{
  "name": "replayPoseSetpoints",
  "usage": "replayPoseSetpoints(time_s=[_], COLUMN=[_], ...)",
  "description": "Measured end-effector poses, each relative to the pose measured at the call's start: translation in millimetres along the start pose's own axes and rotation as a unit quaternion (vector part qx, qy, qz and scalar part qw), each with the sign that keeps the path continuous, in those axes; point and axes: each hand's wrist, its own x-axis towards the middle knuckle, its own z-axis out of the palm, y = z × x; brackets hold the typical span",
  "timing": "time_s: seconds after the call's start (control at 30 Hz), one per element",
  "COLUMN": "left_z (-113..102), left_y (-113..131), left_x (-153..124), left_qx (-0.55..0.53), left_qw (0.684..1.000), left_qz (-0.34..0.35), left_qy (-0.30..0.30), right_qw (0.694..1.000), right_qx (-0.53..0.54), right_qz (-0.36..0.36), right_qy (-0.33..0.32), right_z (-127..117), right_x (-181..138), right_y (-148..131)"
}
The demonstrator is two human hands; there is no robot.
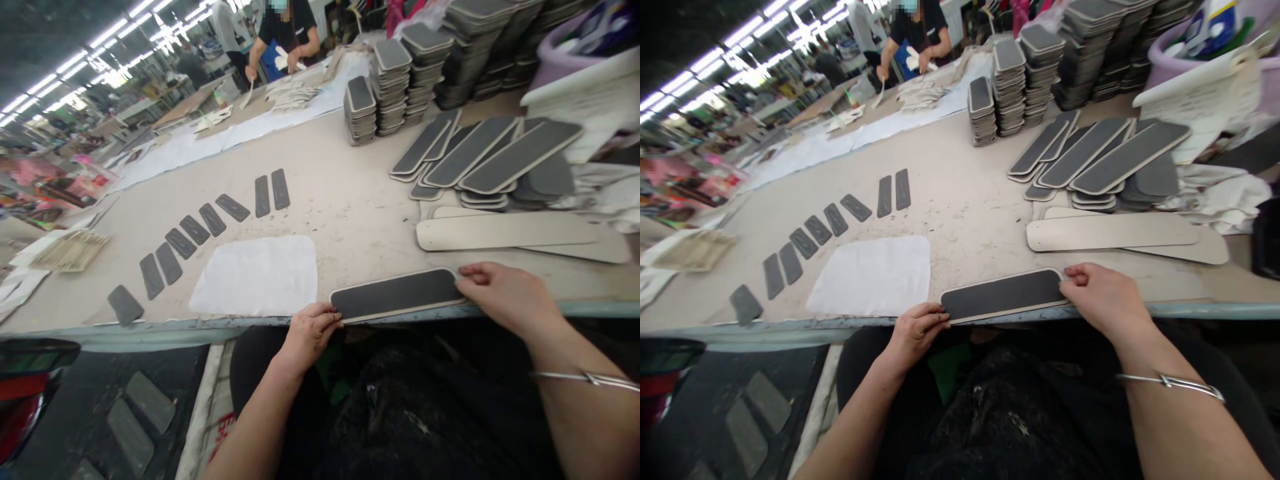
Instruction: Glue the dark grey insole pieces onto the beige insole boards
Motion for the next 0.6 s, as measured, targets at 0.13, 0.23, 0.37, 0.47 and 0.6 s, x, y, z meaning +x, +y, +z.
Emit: replayPoseSetpoints(time_s=[0.13,0.23,0.37,0.47,0.6], left_z=[0.1,-0.4,0.3,0.9,0.7], left_y=[0.0,0.3,-0.8,-1.4,-0.2], left_x=[1.7,2.3,1.7,1.6,2.4], left_qx=[0.003,0.003,0.002,0.005,0.007], left_qw=[1.0,1.0,1.0,1.0,1.0], left_qz=[0.001,-0.004,-0.007,-0.011,-0.013], left_qy=[0.006,0.0,-0.007,-0.007,-0.005], right_qw=[0.999,0.999,0.998,0.998,0.998], right_qx=[0.036,0.041,0.041,0.049,0.054], right_qz=[-0.017,-0.026,-0.03,-0.032,-0.026], right_qy=[0.016,0.021,0.024,0.028,0.025], right_z=[0.1,0.8,1.5,2.1,3.1], right_x=[-1.8,-1.3,-0.8,-0.8,-0.6], right_y=[-0.3,1.9,4.0,4.6,5.2])
